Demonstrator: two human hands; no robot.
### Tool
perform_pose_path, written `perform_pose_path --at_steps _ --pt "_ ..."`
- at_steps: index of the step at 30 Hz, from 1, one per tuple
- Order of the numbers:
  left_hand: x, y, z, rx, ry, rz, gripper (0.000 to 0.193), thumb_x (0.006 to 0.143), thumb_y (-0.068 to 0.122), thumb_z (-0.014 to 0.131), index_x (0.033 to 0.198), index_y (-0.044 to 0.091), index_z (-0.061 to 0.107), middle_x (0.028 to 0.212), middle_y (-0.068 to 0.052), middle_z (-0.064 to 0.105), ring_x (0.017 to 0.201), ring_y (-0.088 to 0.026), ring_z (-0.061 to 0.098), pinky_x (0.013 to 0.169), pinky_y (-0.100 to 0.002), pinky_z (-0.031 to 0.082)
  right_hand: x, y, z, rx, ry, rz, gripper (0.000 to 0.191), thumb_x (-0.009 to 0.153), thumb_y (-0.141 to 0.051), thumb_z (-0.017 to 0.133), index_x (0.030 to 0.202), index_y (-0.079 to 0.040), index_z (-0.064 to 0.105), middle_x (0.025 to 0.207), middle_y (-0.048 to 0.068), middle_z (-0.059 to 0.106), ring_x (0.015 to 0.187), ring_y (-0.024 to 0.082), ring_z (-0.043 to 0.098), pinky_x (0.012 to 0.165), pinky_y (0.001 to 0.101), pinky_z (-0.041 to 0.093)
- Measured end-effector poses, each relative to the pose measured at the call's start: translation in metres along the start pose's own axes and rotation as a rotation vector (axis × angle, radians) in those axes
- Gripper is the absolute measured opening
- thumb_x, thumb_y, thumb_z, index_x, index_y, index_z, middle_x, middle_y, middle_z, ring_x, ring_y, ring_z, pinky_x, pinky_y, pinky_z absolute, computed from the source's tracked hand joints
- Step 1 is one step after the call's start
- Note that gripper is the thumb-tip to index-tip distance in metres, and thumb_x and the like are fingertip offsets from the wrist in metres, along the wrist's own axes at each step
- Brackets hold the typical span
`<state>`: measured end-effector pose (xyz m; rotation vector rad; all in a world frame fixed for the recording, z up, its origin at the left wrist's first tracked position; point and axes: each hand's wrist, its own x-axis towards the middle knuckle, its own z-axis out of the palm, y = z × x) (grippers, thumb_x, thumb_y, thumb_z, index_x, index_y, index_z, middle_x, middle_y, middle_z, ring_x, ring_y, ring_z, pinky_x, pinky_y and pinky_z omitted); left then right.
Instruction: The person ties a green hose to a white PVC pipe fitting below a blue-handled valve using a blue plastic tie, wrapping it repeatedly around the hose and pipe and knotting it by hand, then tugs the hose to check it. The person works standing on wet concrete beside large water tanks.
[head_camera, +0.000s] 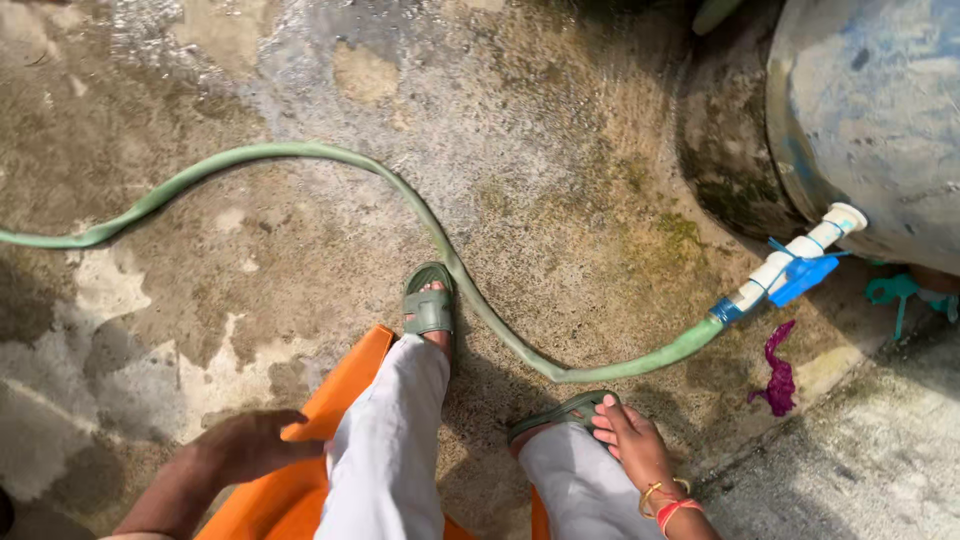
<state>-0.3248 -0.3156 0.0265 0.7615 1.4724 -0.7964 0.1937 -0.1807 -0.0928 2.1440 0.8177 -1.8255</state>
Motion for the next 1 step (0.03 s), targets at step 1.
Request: perform_pose_path --at_steps 1 --pt "-0.0195 -0.0098 0.0286 0.011 -0.151 -0.019 0.102 0.081 0.085 0.062 0.161 0.03 0.03 0.163 -0.008 0.037 0.155 -0.025 0.03 0.129 -0.038 0.019 0.0003 -0.0009 0.005 -0.07 -0.03 -0.003 0.064 0.093 -0.06 0.054 0.126 -0.008 0.071 0.12 0.014 0.079 0.107 0.028 0.074 0.09 0.0391 0.052"
